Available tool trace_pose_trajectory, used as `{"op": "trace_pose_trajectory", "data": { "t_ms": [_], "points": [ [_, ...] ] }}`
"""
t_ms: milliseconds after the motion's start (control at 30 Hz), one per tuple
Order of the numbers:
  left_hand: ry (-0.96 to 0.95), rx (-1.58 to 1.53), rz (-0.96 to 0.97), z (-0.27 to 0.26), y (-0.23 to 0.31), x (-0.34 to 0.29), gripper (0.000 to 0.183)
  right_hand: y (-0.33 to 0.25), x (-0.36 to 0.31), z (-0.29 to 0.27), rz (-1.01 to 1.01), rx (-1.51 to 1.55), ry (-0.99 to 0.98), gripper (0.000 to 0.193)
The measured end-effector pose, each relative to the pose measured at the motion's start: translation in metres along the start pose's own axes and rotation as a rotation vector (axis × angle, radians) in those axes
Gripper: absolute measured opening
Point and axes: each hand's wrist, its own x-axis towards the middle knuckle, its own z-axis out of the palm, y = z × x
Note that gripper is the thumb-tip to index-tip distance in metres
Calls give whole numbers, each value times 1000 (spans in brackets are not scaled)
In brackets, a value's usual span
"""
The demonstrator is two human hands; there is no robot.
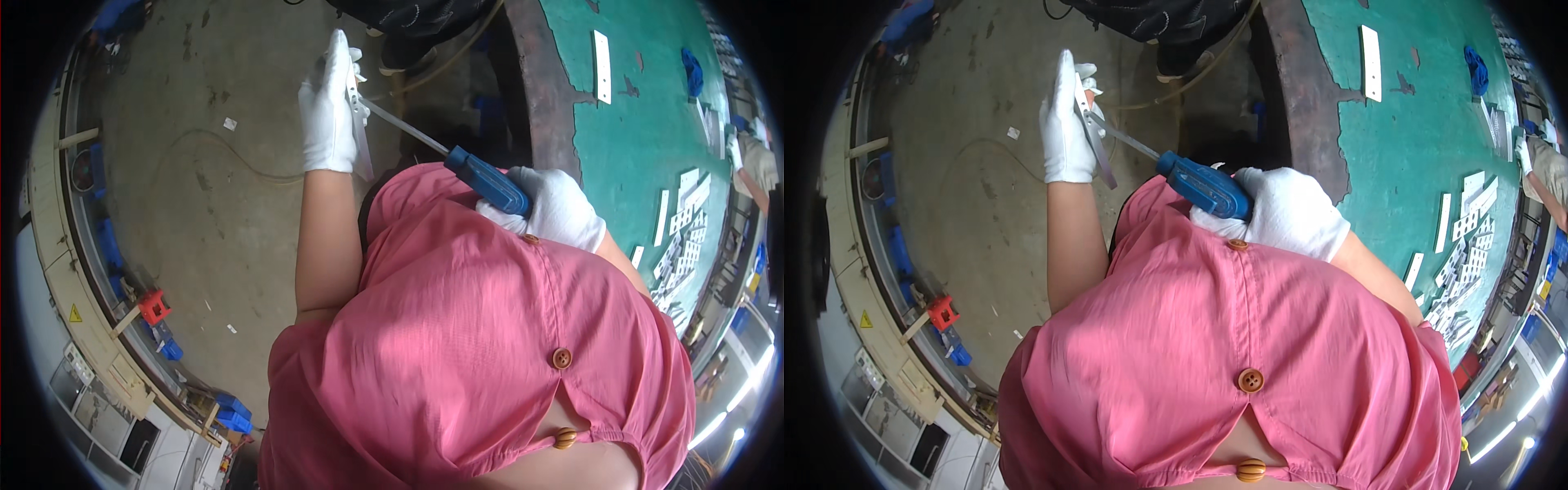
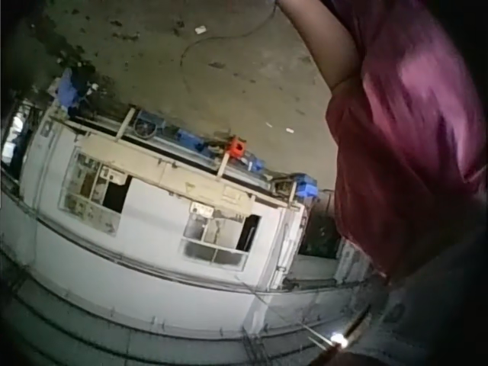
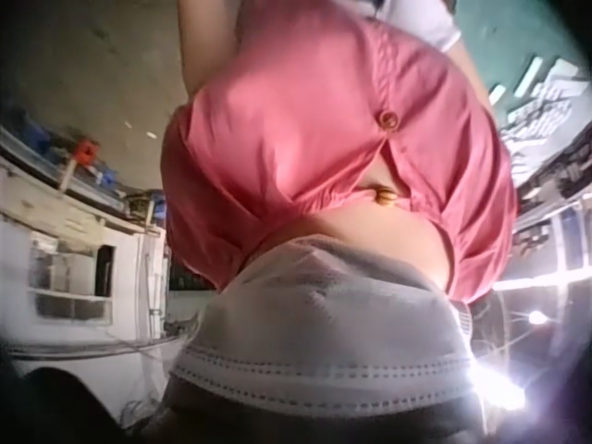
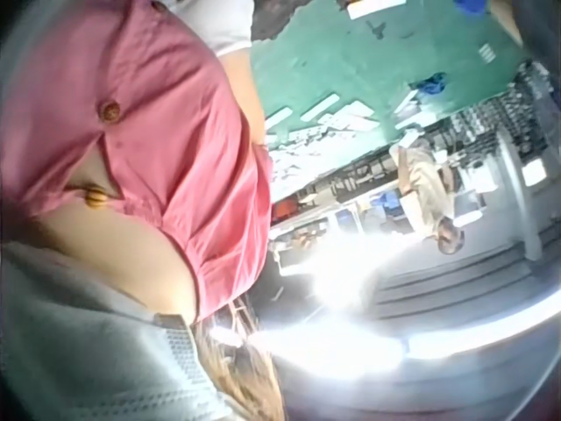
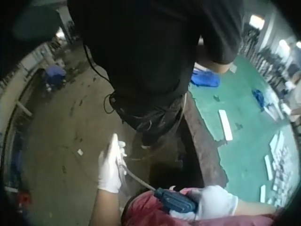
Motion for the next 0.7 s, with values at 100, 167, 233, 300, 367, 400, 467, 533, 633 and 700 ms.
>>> {"op": "trace_pose_trajectory", "data": {
  "t_ms": [100, 167, 233, 300, 367, 400, 467, 533, 633, 700],
  "points": [
    [1, 25, 11, -1, -1, -3, 42, 0, -2, 1, 4, 6, 6, 65],
    [-23, 0, 27, -1, -2, -2, 41, 1, -4, 2, -7, 0, 14, 65],
    [-49, -27, 43, 1, -1, -3, 40, 2, -5, 2, -18, -8, 25, 64],
    [-25, 13, 50, 5, 1, -4, 41, 2, -6, 0, -20, -11, 20, 64],
    [-29, 14, 42, 4, 1, -3, 41, 2, -8, 1, -14, -7, 34, 64],
    [-29, 13, 32, 4, 2, -3, 40, 2, -8, 1, -8, -5, 42, 64],
    [-32, 18, 27, 6, 3, -3, 41, 3, -8, 1, -10, -6, 45, 64],
    [-33, 22, 23, 7, 3, -3, 41, 3, -8, 1, -12, -8, 45, 64],
    [-47, 33, 74, 7, 2, -1, 41, 3, -7, 0, -8, -3, 40, 64],
    [-68, 34, 39, 6, 2, 0, 42, 3, -7, -1, -17, 11, 48, 64]
  ]
}}
